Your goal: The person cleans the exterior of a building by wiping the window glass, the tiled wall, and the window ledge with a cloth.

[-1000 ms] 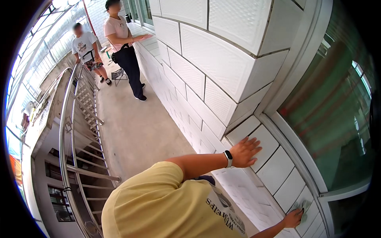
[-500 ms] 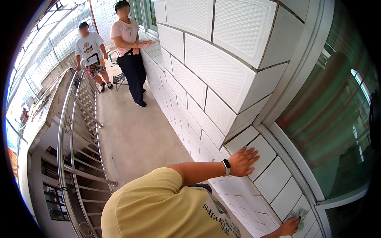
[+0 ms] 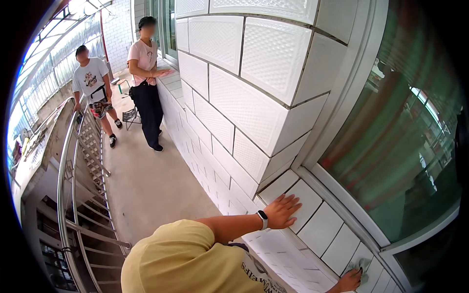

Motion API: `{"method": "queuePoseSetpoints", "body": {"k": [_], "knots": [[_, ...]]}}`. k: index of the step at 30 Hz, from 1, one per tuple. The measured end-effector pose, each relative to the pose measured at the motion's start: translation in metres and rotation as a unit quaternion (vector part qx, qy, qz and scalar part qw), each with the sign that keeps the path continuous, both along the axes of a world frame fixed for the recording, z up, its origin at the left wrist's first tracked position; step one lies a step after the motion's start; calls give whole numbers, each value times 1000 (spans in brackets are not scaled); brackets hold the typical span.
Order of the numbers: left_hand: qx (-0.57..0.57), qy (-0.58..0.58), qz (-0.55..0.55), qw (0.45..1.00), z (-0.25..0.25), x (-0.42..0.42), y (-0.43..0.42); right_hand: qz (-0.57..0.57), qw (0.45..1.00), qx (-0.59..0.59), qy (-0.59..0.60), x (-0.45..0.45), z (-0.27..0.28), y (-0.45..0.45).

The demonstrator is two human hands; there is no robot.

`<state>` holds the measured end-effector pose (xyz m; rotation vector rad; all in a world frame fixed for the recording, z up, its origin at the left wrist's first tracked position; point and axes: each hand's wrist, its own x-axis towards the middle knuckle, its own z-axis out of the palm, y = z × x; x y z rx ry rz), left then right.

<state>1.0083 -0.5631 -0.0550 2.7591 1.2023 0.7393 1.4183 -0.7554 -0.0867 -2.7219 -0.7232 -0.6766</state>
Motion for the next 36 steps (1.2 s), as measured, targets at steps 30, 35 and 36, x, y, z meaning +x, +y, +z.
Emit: {"method": "queuePoseSetpoints", "body": {"k": [30,35,36], "knots": [[0,40,51,998,6,5,-5,72,993,91,-22,0,-5,-3],[71,19,27,997,-7,6,-1,110,988,105,-37,3,-9,-5],[80,-7,16,997,-13,7,2,109,987,102,-51,5,-11,-5]]}}
